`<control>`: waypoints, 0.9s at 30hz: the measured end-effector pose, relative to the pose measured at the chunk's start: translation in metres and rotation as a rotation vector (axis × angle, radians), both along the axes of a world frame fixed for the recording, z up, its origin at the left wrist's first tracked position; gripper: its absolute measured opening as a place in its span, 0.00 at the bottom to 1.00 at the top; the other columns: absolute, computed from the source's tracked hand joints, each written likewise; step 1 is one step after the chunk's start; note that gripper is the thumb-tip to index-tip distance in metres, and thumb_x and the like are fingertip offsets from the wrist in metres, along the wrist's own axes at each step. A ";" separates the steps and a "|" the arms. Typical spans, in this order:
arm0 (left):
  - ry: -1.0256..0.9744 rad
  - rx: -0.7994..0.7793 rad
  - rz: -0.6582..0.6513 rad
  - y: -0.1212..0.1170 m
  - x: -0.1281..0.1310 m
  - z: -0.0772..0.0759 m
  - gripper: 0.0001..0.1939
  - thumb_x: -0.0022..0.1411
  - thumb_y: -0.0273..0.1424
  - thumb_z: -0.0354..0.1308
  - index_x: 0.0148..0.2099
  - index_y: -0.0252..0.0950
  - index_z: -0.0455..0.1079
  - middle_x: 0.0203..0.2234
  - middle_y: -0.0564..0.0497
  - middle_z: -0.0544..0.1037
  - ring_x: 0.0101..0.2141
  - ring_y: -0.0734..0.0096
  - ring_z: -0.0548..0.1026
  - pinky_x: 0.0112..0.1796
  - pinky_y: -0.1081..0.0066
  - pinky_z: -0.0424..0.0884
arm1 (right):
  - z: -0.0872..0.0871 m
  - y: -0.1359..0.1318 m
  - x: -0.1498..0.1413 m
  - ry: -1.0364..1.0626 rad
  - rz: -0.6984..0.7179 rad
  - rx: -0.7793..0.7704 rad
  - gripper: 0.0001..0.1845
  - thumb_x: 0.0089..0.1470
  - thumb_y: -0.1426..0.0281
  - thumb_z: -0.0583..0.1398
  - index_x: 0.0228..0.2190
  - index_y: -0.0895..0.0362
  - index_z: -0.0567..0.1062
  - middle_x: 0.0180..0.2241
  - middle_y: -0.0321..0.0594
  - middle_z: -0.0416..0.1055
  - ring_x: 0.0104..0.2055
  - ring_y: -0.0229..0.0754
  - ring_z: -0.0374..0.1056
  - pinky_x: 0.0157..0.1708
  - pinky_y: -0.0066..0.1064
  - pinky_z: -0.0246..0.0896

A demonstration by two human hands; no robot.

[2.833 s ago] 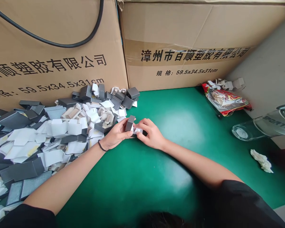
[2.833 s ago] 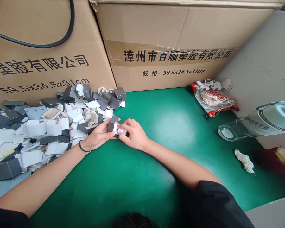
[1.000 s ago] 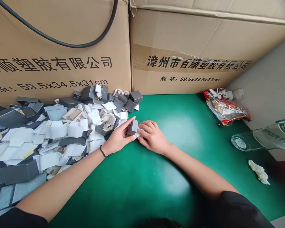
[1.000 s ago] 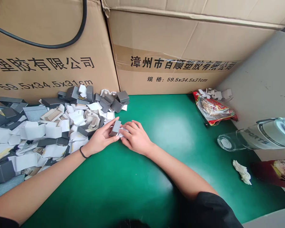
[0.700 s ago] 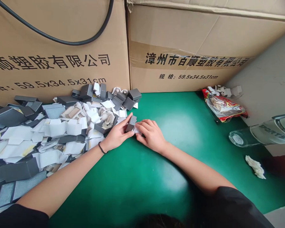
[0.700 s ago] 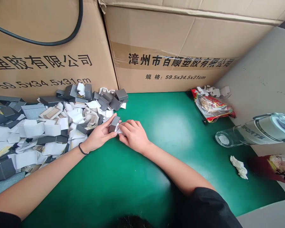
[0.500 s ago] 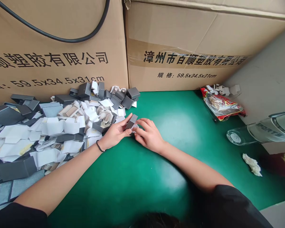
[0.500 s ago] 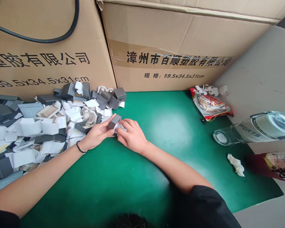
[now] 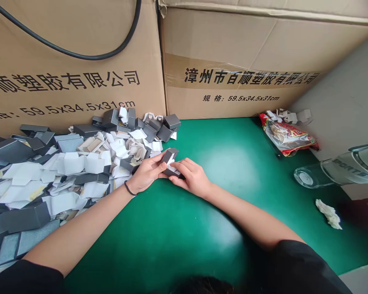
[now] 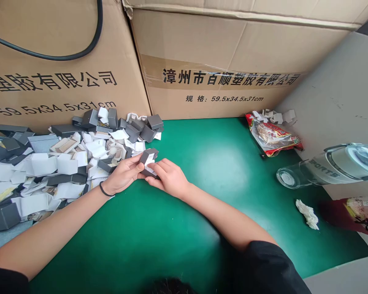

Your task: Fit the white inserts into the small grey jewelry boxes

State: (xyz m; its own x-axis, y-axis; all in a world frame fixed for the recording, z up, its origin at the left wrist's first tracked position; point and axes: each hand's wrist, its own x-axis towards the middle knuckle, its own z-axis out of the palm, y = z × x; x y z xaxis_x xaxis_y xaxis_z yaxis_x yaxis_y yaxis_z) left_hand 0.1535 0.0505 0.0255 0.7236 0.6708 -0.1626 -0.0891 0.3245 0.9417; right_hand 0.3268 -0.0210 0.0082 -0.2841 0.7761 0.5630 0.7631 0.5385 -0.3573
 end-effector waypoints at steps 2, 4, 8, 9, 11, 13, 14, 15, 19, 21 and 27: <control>-0.010 -0.003 0.000 0.000 -0.001 -0.001 0.29 0.59 0.36 0.58 0.62 0.40 0.59 0.52 0.42 0.70 0.49 0.55 0.70 0.40 0.64 0.76 | -0.001 -0.004 -0.002 0.031 0.007 0.001 0.18 0.59 0.60 0.52 0.43 0.58 0.71 0.38 0.45 0.74 0.39 0.42 0.68 0.40 0.35 0.67; -0.009 -0.010 0.006 0.000 -0.002 -0.002 0.30 0.59 0.35 0.58 0.62 0.40 0.57 0.52 0.42 0.69 0.49 0.55 0.70 0.40 0.63 0.75 | -0.002 -0.007 -0.006 0.060 -0.002 0.006 0.17 0.59 0.62 0.52 0.44 0.58 0.71 0.42 0.45 0.74 0.44 0.42 0.69 0.47 0.37 0.66; 0.049 0.008 0.006 0.001 -0.004 -0.005 0.33 0.58 0.35 0.59 0.64 0.41 0.54 0.52 0.42 0.69 0.48 0.55 0.71 0.42 0.59 0.74 | -0.004 -0.014 -0.011 0.099 -0.021 -0.041 0.18 0.59 0.65 0.51 0.46 0.60 0.72 0.45 0.47 0.74 0.51 0.45 0.68 0.57 0.43 0.57; 0.047 0.009 0.007 0.001 -0.004 -0.006 0.33 0.58 0.35 0.59 0.64 0.41 0.53 0.53 0.42 0.69 0.48 0.54 0.71 0.42 0.58 0.74 | -0.003 -0.015 -0.011 0.115 -0.009 -0.077 0.18 0.60 0.65 0.50 0.46 0.60 0.72 0.47 0.47 0.73 0.52 0.45 0.67 0.56 0.43 0.58; 0.013 -0.009 0.022 0.001 -0.003 -0.005 0.31 0.59 0.36 0.58 0.63 0.41 0.54 0.52 0.42 0.69 0.49 0.53 0.70 0.42 0.57 0.74 | -0.001 -0.015 -0.008 0.205 0.032 -0.169 0.19 0.60 0.64 0.49 0.46 0.58 0.72 0.49 0.47 0.71 0.52 0.45 0.67 0.54 0.40 0.62; -0.031 -0.034 0.045 0.001 -0.001 -0.005 0.28 0.61 0.37 0.55 0.62 0.41 0.57 0.50 0.42 0.71 0.48 0.54 0.71 0.41 0.58 0.74 | 0.001 -0.012 -0.003 0.418 0.019 -0.260 0.19 0.62 0.63 0.47 0.43 0.56 0.73 0.47 0.44 0.73 0.50 0.42 0.68 0.50 0.37 0.65; -0.052 -0.043 0.052 0.001 -0.001 -0.005 0.26 0.62 0.37 0.54 0.61 0.41 0.58 0.50 0.43 0.71 0.48 0.55 0.71 0.42 0.59 0.73 | 0.001 -0.009 -0.001 0.560 -0.022 -0.299 0.19 0.62 0.61 0.47 0.42 0.56 0.73 0.45 0.43 0.74 0.48 0.42 0.69 0.48 0.36 0.67; -0.075 -0.048 0.055 0.001 0.000 -0.005 0.24 0.62 0.37 0.53 0.61 0.42 0.59 0.50 0.43 0.71 0.48 0.56 0.71 0.43 0.59 0.72 | 0.001 -0.007 0.000 0.700 -0.075 -0.338 0.19 0.61 0.60 0.47 0.40 0.56 0.73 0.42 0.43 0.74 0.45 0.41 0.70 0.44 0.35 0.69; -0.174 -0.048 0.007 -0.001 0.000 -0.006 0.24 0.62 0.36 0.55 0.59 0.43 0.61 0.54 0.45 0.68 0.54 0.57 0.65 0.51 0.60 0.65 | -0.002 0.000 0.000 0.977 -0.129 -0.563 0.17 0.56 0.56 0.53 0.39 0.56 0.67 0.29 0.36 0.70 0.26 0.35 0.68 0.23 0.27 0.69; -0.193 -0.056 -0.040 -0.003 -0.001 -0.007 0.25 0.60 0.37 0.57 0.60 0.44 0.61 0.56 0.45 0.67 0.54 0.56 0.65 0.51 0.60 0.65 | -0.004 -0.001 -0.002 0.981 -0.055 -0.648 0.17 0.55 0.56 0.55 0.41 0.54 0.64 0.26 0.30 0.67 0.20 0.31 0.63 0.18 0.25 0.64; -0.173 -0.044 -0.084 -0.007 -0.001 -0.009 0.24 0.61 0.36 0.56 0.59 0.44 0.62 0.60 0.48 0.61 0.57 0.57 0.61 0.54 0.61 0.61 | -0.002 -0.003 -0.003 0.977 0.028 -0.715 0.23 0.51 0.57 0.59 0.45 0.52 0.59 0.23 0.26 0.64 0.18 0.30 0.60 0.14 0.21 0.58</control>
State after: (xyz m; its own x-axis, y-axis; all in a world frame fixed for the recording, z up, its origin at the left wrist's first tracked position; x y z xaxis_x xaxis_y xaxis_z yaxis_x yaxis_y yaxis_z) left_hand 0.1522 0.0439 0.0163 0.7964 0.6019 -0.0588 -0.2193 0.3780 0.8994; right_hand 0.3236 -0.0238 0.0057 -0.0003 1.0000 -0.0042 -0.0031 -0.0042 -1.0000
